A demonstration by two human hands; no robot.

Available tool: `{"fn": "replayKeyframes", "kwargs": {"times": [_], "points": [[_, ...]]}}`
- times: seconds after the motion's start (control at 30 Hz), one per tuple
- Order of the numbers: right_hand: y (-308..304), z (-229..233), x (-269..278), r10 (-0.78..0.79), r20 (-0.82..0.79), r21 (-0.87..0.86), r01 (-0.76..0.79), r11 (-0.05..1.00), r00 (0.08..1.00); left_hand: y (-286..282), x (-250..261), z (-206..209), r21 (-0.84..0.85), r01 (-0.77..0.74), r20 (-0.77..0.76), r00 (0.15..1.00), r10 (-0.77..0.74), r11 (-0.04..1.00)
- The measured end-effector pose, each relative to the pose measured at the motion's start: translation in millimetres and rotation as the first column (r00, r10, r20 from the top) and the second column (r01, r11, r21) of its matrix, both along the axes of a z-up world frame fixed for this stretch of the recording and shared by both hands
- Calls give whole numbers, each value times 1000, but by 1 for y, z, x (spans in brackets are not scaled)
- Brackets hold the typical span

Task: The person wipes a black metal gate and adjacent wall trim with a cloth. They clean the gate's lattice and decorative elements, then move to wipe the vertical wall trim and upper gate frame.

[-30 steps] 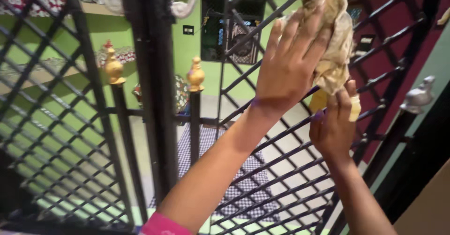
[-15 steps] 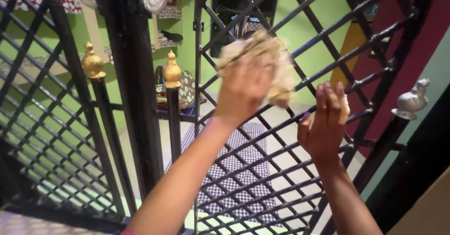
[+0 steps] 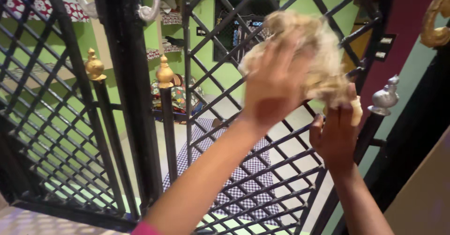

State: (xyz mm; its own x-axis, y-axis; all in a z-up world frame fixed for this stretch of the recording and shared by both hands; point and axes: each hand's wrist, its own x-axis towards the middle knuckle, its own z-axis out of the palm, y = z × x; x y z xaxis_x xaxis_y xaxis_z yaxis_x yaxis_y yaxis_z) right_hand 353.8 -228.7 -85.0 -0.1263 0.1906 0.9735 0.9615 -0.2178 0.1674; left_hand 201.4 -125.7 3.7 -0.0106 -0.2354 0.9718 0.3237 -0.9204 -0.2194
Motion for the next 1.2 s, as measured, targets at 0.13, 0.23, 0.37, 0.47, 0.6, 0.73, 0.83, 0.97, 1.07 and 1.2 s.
{"fn": "replayKeyframes", "kwargs": {"times": [0.13,0.23,0.37,0.47,0.6,0.73,0.83,0.97,1.07,1.2], "points": [[1,-8,11,-2,-15,25,2,1000,1000,0,66,39,43,-124,-72,989,127,991],[3,-11,17,-9,34,58,7,998,999,8,74,30,31,-49,-90,995,51,998],[2,-17,14,-54,43,59,51,997,998,24,55,1,75,-75,-196,977,89,994],[-2,-19,14,-55,42,44,53,998,998,48,11,-45,32,-46,-250,967,53,998],[-7,-32,15,-79,10,-10,79,997,997,72,-83,-126,-34,-153,-242,960,140,988],[-14,-39,18,-116,36,-11,116,993,993,67,-118,-155,-204,-286,-204,948,246,936],[-16,-39,20,-121,59,-14,122,992,991,46,-99,-138,-278,-187,-114,980,161,942],[-21,-40,23,-113,89,-39,117,992,990,0,-34,-83,-81,-7,-17,1000,5,997],[-24,-42,25,-122,81,-58,127,990,989,-25,14,-47,-51,116,-65,991,-119,992],[-29,-40,23,-97,122,-80,107,991,988,-25,39,-45,-30,-155,-137,979,150,987]]}}
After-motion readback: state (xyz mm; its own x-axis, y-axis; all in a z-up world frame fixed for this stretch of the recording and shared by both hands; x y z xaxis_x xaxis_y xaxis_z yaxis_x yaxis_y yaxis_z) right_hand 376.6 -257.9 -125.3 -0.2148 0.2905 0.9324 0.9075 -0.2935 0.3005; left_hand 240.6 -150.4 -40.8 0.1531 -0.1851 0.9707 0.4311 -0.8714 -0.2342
